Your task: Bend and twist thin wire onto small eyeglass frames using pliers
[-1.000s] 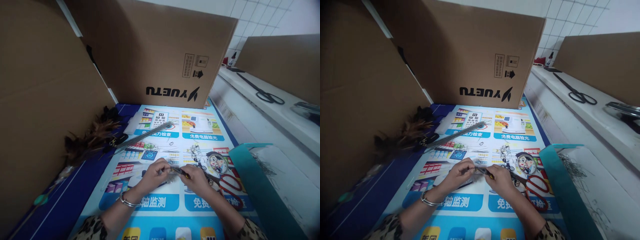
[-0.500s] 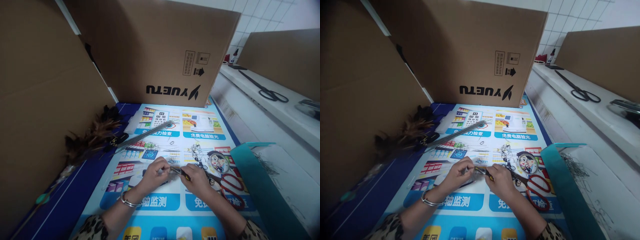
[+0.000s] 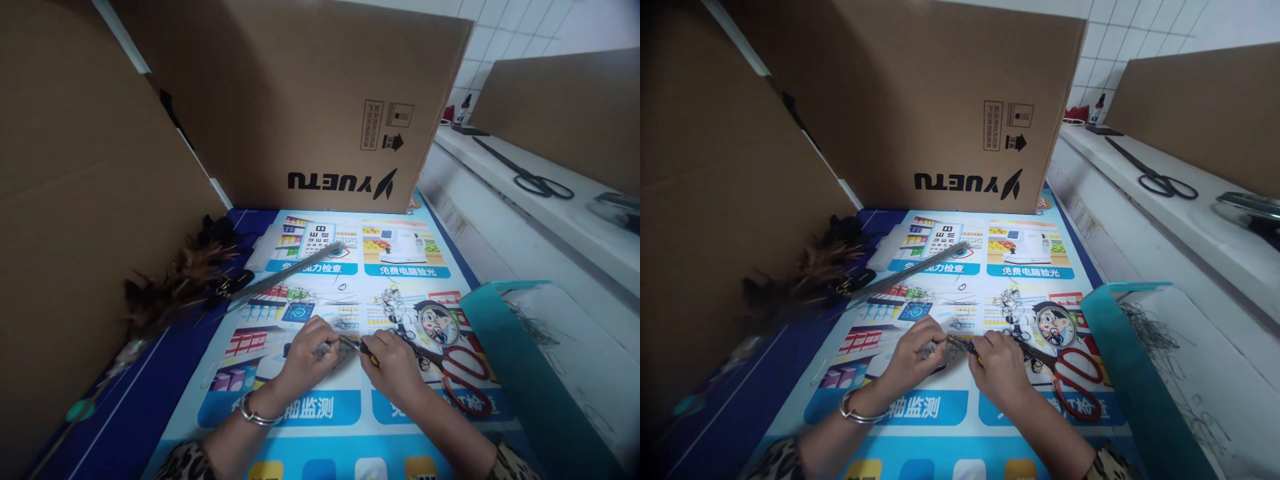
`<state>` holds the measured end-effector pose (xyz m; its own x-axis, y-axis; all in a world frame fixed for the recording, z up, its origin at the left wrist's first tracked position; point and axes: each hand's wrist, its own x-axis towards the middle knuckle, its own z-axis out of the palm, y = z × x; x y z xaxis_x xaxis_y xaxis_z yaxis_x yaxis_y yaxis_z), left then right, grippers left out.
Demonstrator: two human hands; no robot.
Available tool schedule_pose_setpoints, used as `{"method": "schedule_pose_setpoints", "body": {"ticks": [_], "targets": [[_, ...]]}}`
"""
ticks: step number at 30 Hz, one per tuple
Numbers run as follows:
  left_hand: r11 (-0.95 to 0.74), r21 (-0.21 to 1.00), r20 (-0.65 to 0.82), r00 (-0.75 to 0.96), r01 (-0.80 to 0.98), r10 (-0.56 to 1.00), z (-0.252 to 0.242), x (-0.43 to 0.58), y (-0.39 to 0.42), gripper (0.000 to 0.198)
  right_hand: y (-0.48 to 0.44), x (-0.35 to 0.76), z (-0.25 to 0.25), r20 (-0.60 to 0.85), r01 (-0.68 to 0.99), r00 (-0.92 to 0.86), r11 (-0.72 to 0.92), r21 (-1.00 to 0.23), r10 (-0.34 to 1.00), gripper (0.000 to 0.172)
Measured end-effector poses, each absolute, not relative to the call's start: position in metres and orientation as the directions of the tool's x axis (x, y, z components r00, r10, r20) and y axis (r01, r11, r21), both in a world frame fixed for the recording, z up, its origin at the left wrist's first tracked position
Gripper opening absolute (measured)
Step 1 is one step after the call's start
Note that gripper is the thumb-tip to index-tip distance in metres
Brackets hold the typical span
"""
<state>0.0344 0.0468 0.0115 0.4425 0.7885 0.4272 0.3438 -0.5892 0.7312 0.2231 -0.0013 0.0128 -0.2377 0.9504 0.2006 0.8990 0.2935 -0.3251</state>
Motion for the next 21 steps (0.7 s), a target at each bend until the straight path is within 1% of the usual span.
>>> {"method": "schedule_pose_setpoints", "body": {"ticks": [5, 10, 17, 21], "targets": [[-0.59, 0.727, 0.433, 0.432, 0.352, 0.791, 0.0123, 0.0341, 0.0467, 0.007, -0.0019, 0.2231, 0.0125, 0.174, 0.904, -0.243, 0.288, -0.317, 0.954, 0.019], [-0.576, 0.745, 0.43, 0.418, 0.337, 0.8, 0.0106, 0.0332, 0.046, 0.008, -0.0008, 0.2229, 0.0139, 0.135, 0.895, -0.251, 0.283, -0.343, 0.958, 0.015], [-0.564, 0.763, 0.422, 0.417, 0.315, 0.805, 0.0137, 0.0335, 0.0455, 0.009, 0.001, 0.2221, 0.013, 0.096, 0.83, -0.268, 0.28, -0.482, 0.959, 0.01], [-0.558, 0.765, 0.421, 0.404, 0.323, 0.812, 0.0148, 0.0332, 0.0452, 0.008, 0.0035, 0.2227, 0.0114, 0.121, 0.78, -0.203, 0.235, -0.58, 0.972, 0.008]]}}
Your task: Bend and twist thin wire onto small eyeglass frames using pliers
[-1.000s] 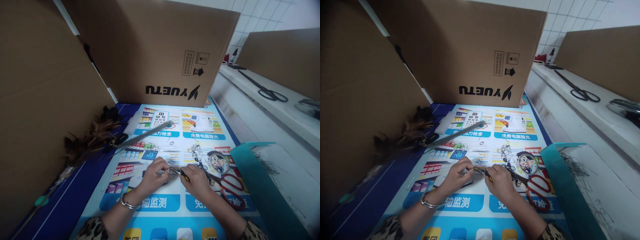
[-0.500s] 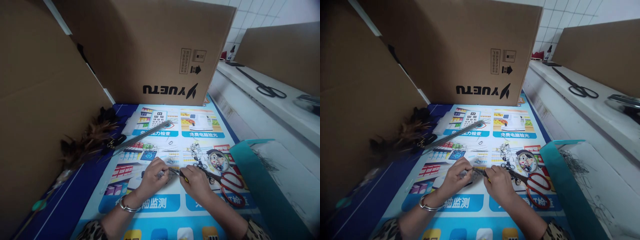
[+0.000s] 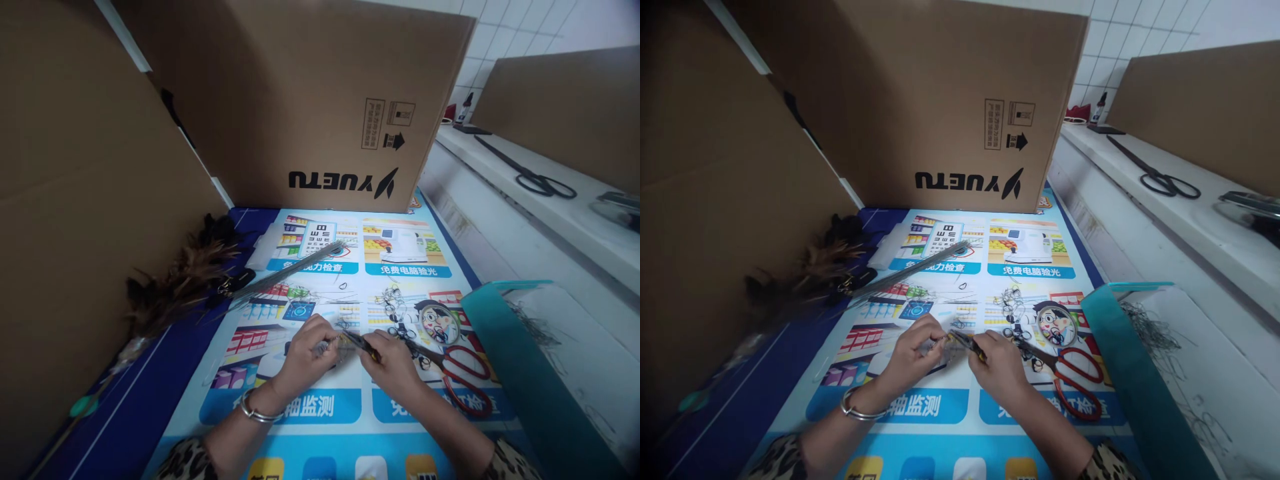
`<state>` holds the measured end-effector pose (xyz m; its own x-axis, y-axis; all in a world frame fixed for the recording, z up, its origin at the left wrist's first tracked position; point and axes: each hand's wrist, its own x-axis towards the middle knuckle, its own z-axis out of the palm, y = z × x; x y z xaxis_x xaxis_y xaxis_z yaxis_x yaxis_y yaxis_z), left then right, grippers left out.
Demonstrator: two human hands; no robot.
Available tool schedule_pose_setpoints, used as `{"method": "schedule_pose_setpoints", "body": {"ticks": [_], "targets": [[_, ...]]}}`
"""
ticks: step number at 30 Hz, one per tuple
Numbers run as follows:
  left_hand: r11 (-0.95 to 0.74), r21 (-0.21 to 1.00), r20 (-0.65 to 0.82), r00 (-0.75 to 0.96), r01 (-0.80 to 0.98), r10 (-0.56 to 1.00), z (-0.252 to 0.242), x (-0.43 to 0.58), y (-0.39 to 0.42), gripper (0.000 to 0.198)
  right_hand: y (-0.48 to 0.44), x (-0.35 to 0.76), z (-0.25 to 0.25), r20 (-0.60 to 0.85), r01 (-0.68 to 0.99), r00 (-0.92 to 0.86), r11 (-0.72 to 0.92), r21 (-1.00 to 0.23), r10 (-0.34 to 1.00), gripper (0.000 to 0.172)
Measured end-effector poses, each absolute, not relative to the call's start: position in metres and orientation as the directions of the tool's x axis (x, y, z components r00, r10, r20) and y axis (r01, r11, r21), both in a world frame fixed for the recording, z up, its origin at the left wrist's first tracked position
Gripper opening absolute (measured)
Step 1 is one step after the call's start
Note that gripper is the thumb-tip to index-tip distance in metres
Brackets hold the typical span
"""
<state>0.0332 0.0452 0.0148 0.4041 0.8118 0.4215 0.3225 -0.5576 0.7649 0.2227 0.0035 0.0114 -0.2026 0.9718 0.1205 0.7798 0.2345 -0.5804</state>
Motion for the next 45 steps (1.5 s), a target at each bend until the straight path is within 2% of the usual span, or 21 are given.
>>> {"method": "schedule_pose_setpoints", "body": {"ticks": [4, 7, 13, 20, 26, 45], "targets": [[-0.56, 0.743, 0.44, 0.362, 0.367, 0.822, 0.012, 0.032, 0.046, 0.007, 0.004, 0.225, 0.011, 0.203, 0.758, -0.11, 0.214, -0.616, 0.973, 0.012], [-0.568, 0.725, 0.461, 0.337, 0.39, 0.821, 0.01, 0.032, 0.046, 0.006, 0.001, 0.224, 0.011, 0.232, 0.772, -0.141, 0.253, -0.583, 0.963, 0.013], [-0.612, 0.674, 0.518, 0.325, 0.413, 0.791, 0.009, 0.033, 0.044, 0.005, -0.006, 0.215, 0.013, 0.127, 0.833, -0.199, 0.236, -0.5, 0.972, 0.011], [-0.667, 0.615, 0.571, 0.346, 0.42, 0.744, 0.008, 0.034, 0.043, 0.009, -0.006, 0.213, 0.018, 0.105, 0.846, -0.159, 0.19, -0.498, 0.982, 0.012], [-0.678, 0.618, 0.567, 0.373, 0.397, 0.735, 0.009, 0.035, 0.043, 0.009, -0.006, 0.213, 0.017, 0.115, 0.819, -0.18, 0.214, -0.532, 0.977, 0.011], [-0.667, 0.626, 0.551, 0.376, 0.404, 0.745, 0.007, 0.032, 0.043, 0.007, -0.005, 0.213, 0.017, 0.099, 0.826, -0.214, 0.235, -0.512, 0.972, 0.009]]}}
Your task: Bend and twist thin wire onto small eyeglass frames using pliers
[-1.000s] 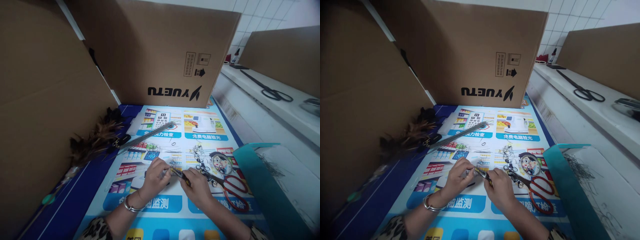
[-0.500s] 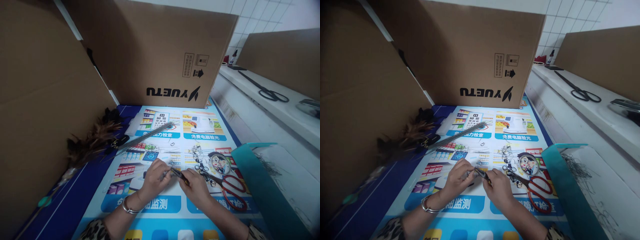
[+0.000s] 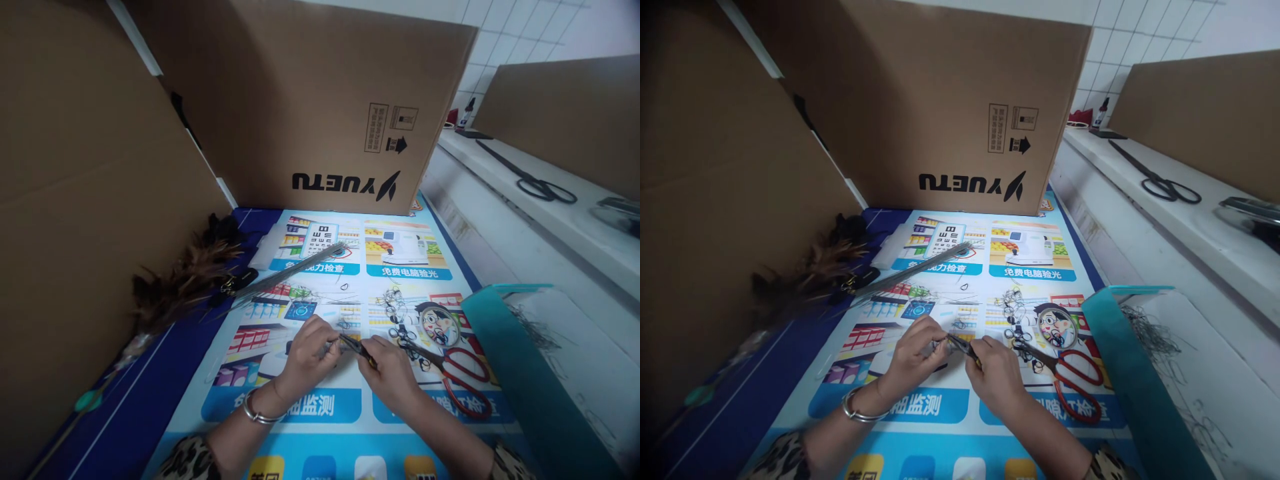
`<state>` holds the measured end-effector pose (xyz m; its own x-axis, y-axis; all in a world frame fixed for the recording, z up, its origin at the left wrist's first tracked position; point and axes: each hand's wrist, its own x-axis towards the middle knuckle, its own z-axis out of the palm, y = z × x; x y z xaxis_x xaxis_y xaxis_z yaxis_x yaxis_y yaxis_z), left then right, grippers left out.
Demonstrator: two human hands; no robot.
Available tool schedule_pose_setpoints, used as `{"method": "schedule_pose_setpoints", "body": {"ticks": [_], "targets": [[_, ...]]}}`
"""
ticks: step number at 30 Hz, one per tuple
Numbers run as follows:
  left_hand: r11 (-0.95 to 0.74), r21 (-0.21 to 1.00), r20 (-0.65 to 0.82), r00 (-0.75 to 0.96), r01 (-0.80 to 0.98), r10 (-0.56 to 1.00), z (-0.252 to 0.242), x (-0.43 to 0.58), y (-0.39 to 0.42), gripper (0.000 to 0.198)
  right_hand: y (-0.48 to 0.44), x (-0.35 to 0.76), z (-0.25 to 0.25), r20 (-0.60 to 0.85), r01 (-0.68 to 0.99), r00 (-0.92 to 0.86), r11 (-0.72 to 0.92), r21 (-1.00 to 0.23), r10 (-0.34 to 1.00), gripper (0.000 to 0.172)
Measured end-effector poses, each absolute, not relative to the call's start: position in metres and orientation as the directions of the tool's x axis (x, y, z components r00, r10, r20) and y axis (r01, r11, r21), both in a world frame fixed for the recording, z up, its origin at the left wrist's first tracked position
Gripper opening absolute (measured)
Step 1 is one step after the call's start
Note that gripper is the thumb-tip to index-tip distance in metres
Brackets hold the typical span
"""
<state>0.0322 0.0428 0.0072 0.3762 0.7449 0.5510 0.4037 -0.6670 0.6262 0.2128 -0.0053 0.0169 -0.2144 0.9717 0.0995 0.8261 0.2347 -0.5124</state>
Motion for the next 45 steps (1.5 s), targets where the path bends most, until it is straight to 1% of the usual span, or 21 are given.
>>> {"method": "schedule_pose_setpoints", "body": {"ticks": [12, 16, 19, 21, 23, 26, 28, 33, 41, 45], "targets": [[-0.653, 0.651, 0.525, 0.392, 0.388, 0.756, 0.011, 0.033, 0.043, 0.006, -0.006, 0.213, 0.021, 0.065, 0.816, -0.219, 0.219, -0.535, 0.974, 0.009], [-0.598, 0.716, 0.471, 0.383, 0.359, 0.794, 0.013, 0.034, 0.044, 0.008, -0.003, 0.215, 0.019, 0.072, 0.816, -0.223, 0.227, -0.531, 0.972, 0.009], [-0.525, 0.791, 0.402, 0.38, 0.313, 0.833, 0.012, 0.035, 0.046, 0.01, -0.001, 0.219, 0.013, 0.124, 0.819, -0.229, 0.26, -0.512, 0.965, 0.012], [-0.495, 0.819, 0.377, 0.378, 0.29, 0.845, 0.01, 0.035, 0.048, 0.011, 0.0, 0.222, 0.01, 0.165, 0.823, -0.237, 0.288, -0.489, 0.958, 0.014], [-0.477, 0.829, 0.367, 0.359, 0.293, 0.858, 0.008, 0.034, 0.049, 0.011, 0.0, 0.223, 0.008, 0.187, 0.835, -0.247, 0.307, -0.457, 0.951, 0.015], [-0.453, 0.821, 0.369, 0.283, 0.346, 0.885, 0.007, 0.033, 0.05, 0.009, -0.002, 0.222, 0.008, 0.179, 0.857, -0.245, 0.299, -0.42, 0.953, 0.014], [-0.439, 0.821, 0.367, 0.252, 0.365, 0.895, 0.008, 0.033, 0.051, 0.009, -0.003, 0.22, 0.009, 0.162, 0.853, -0.236, 0.284, -0.438, 0.958, 0.013], [-0.382, 0.874, 0.299, 0.287, 0.301, 0.91, 0.009, 0.032, 0.051, 0.011, -0.002, 0.221, 0.012, 0.148, 0.824, -0.179, 0.23, -0.518, 0.973, 0.014], [-0.34, 0.908, 0.252, 0.328, 0.246, 0.91, 0.009, 0.031, 0.05, 0.011, 0.002, 0.225, 0.011, 0.141, 0.819, -0.174, 0.223, -0.529, 0.975, 0.011], [-0.345, 0.912, 0.247, 0.371, 0.224, 0.895, 0.01, 0.032, 0.049, 0.011, 0.003, 0.225, 0.011, 0.082, 0.806, -0.188, 0.201, -0.556, 0.979, 0.02]]}}
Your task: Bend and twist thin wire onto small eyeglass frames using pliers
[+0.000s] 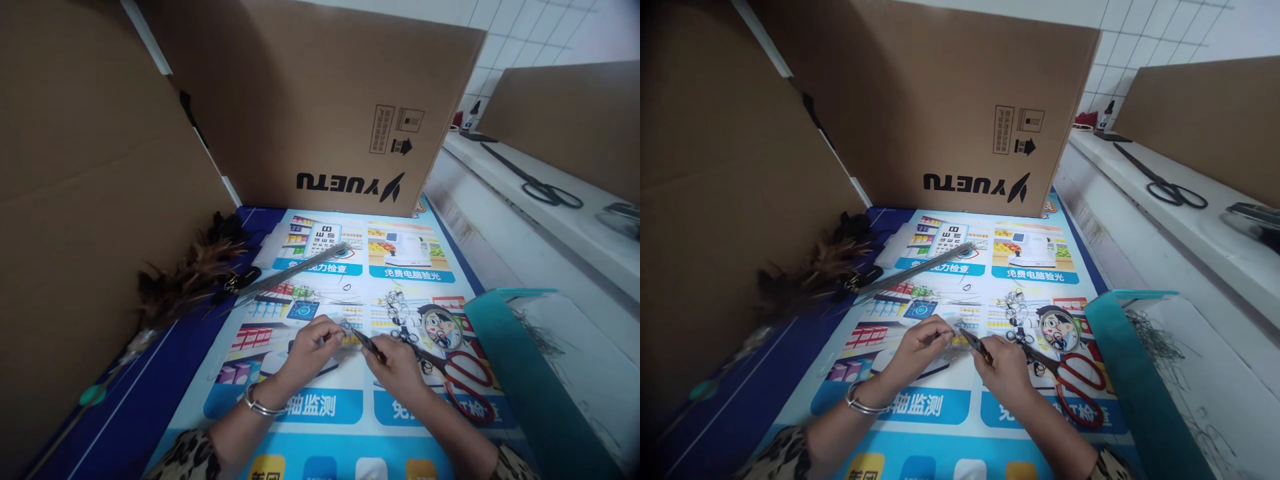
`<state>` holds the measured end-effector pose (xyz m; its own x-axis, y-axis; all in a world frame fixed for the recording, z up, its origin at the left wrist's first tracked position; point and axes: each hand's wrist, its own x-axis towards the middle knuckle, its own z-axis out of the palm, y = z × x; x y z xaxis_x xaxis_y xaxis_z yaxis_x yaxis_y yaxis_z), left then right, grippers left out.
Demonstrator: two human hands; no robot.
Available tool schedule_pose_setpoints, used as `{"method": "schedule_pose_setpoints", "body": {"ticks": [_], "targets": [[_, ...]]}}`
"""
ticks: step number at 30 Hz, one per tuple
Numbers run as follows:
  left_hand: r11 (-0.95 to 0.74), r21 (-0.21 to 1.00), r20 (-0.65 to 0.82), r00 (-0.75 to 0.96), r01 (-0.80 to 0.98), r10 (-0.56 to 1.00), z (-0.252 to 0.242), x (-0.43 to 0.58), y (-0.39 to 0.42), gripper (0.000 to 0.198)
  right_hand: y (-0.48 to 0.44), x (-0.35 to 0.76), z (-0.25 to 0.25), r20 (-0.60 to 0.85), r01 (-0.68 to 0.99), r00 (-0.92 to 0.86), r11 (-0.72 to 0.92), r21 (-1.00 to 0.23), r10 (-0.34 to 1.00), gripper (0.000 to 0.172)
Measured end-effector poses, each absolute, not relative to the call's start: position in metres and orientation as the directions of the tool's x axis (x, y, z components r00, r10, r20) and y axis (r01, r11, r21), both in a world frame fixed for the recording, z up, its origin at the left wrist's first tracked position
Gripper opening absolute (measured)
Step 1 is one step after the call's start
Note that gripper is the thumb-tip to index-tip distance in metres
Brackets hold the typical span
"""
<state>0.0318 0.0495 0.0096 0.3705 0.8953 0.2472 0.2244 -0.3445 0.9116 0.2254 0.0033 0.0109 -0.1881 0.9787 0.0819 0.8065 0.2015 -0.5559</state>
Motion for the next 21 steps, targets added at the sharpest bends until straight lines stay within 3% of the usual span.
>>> {"method": "schedule_pose_setpoints", "body": {"ticks": [12, 21], "targets": [[-0.28, 0.941, 0.168, 0.459, 0.19, 0.873, 0.0044, 0.0328, 0.0508, 0.012, 0.0062, 0.2278, 0.0144, -0.033, 0.64, -0.268, 0.152, -0.753, 0.963, 0.032], [-0.268, 0.947, 0.158, 0.472, 0.176, 0.867, 0.0032, 0.0347, 0.0504, 0.006, 0.0072, 0.2304, 0.0123, -0.043, 0.604, -0.28, 0.14, -0.785, 0.959, 0.031]]}}
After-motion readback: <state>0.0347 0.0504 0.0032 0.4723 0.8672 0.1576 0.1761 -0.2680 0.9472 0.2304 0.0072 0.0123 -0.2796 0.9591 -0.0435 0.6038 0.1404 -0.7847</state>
